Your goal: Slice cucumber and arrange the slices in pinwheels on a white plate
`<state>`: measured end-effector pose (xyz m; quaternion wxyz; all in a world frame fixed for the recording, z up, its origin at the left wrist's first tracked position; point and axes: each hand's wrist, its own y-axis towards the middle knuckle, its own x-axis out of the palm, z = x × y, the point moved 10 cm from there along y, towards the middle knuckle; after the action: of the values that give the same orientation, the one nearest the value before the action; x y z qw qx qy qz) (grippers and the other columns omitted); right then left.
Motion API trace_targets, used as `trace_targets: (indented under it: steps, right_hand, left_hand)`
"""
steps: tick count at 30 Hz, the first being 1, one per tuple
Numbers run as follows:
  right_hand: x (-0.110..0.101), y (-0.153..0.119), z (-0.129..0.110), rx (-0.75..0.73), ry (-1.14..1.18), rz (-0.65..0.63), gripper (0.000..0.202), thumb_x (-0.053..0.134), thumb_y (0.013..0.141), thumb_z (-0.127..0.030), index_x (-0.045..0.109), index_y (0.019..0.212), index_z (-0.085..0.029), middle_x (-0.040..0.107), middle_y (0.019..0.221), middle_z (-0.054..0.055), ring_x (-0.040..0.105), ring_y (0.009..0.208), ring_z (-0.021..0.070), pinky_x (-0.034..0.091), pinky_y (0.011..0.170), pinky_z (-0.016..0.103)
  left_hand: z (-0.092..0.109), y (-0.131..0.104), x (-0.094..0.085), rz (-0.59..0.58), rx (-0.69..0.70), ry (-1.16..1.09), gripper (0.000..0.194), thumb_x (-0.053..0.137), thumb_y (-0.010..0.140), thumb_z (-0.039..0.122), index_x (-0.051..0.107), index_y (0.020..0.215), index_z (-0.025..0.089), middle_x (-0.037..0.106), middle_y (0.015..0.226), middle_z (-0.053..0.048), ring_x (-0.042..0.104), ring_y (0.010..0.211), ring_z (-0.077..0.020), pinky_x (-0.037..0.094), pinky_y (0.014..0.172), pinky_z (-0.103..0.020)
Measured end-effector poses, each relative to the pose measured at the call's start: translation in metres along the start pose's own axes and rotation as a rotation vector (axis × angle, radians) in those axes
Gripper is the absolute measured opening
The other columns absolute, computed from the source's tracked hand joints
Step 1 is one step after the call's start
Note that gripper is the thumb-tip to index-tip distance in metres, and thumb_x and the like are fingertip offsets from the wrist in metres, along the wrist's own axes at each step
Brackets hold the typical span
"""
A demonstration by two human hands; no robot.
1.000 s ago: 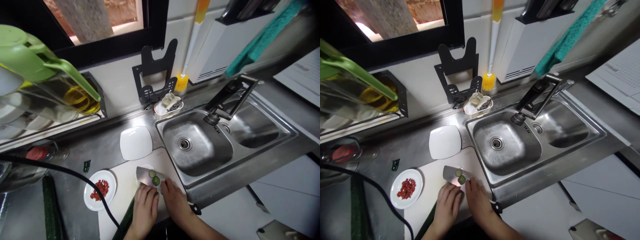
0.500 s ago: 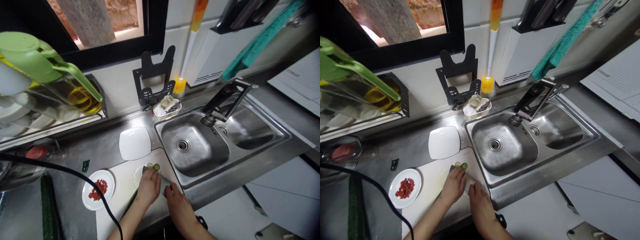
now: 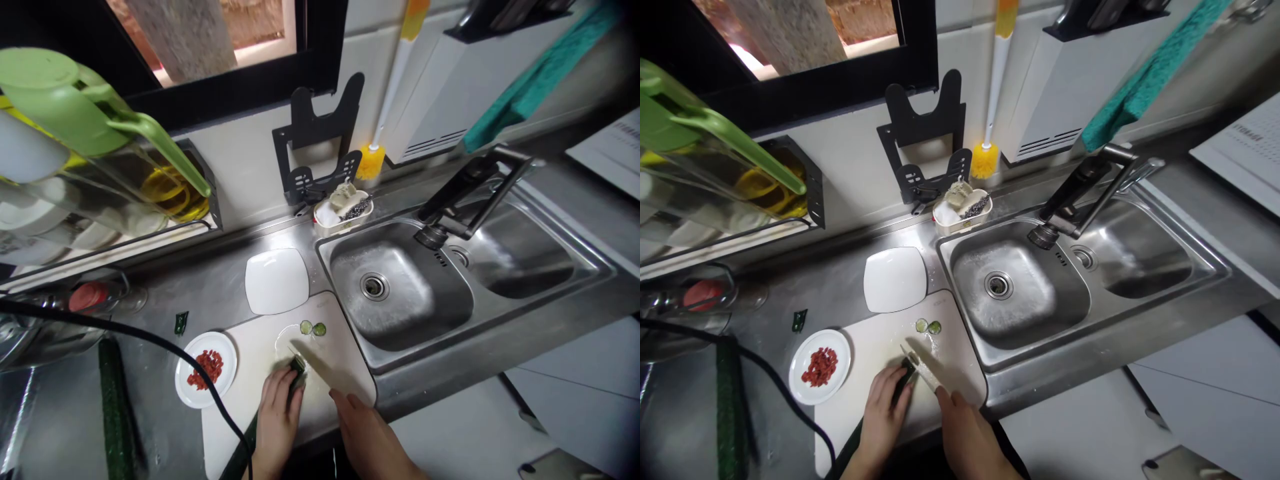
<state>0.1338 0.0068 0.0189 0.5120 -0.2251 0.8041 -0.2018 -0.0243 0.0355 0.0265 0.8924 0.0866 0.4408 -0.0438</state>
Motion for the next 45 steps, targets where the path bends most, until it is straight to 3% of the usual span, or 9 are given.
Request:
trace_targets:
  steps: [4,13,24,35,45]
  right_hand:
    - [0.008,-0.004,-0.007,-0.013,-0.093,-0.070,0.059,0.031,0.079,0.004,0.053,0.127,-0.023,0.067,0.097,0.007,0.067,0.076,0.0174,0.045,0.062,0.023]
    - [0.023,-0.016,-0.002,-0.035,-0.140,-0.125,0.069,0.033,0.071,0.008,0.048,0.132,-0.021,0.066,0.102,0.009,0.068,0.073,0.0183,0.044,0.058,0.023]
    - [0.038,-0.020,0.003,-0.046,-0.093,-0.151,0.068,0.036,0.071,0.005,0.047,0.133,-0.021,0.067,0.100,0.011,0.068,0.070,0.0183,0.041,0.053,0.021]
    - [0.041,-0.022,0.003,-0.026,-0.116,-0.224,0.069,0.035,0.070,0.006,0.047,0.133,-0.019,0.066,0.102,0.011,0.068,0.074,0.0189,0.038,0.052,0.023]
    - [0.029,-0.016,-0.007,-0.014,-0.133,-0.291,0.062,0.035,0.070,0.009,0.051,0.123,-0.018,0.067,0.101,0.009,0.069,0.079,0.0225,0.040,0.056,0.025]
  left_hand:
    - [0.002,0.002,0.010,-0.014,0.038,0.029,0.025,0.044,0.092,0.023,0.061,0.111,0.020,0.066,0.110,-0.008,0.061,0.106,-0.0212,0.051,0.094,-0.043]
    - [-0.003,0.003,0.011,0.003,0.072,0.029,0.024,0.044,0.092,0.020,0.059,0.110,0.019,0.067,0.108,-0.008,0.061,0.105,-0.0206,0.050,0.095,-0.043]
    - [-0.006,0.000,0.016,-0.021,0.085,0.057,0.024,0.044,0.092,0.019,0.059,0.111,0.018,0.067,0.110,-0.007,0.060,0.108,-0.0206,0.047,0.099,-0.043]
    - [-0.005,0.001,0.017,-0.020,0.093,0.058,0.025,0.044,0.092,0.019,0.058,0.113,0.018,0.066,0.110,-0.008,0.060,0.107,-0.0205,0.047,0.099,-0.043]
    - [-0.004,0.001,0.017,-0.016,0.114,0.089,0.024,0.045,0.091,0.018,0.059,0.111,0.017,0.067,0.108,-0.007,0.061,0.105,-0.0202,0.047,0.098,-0.041]
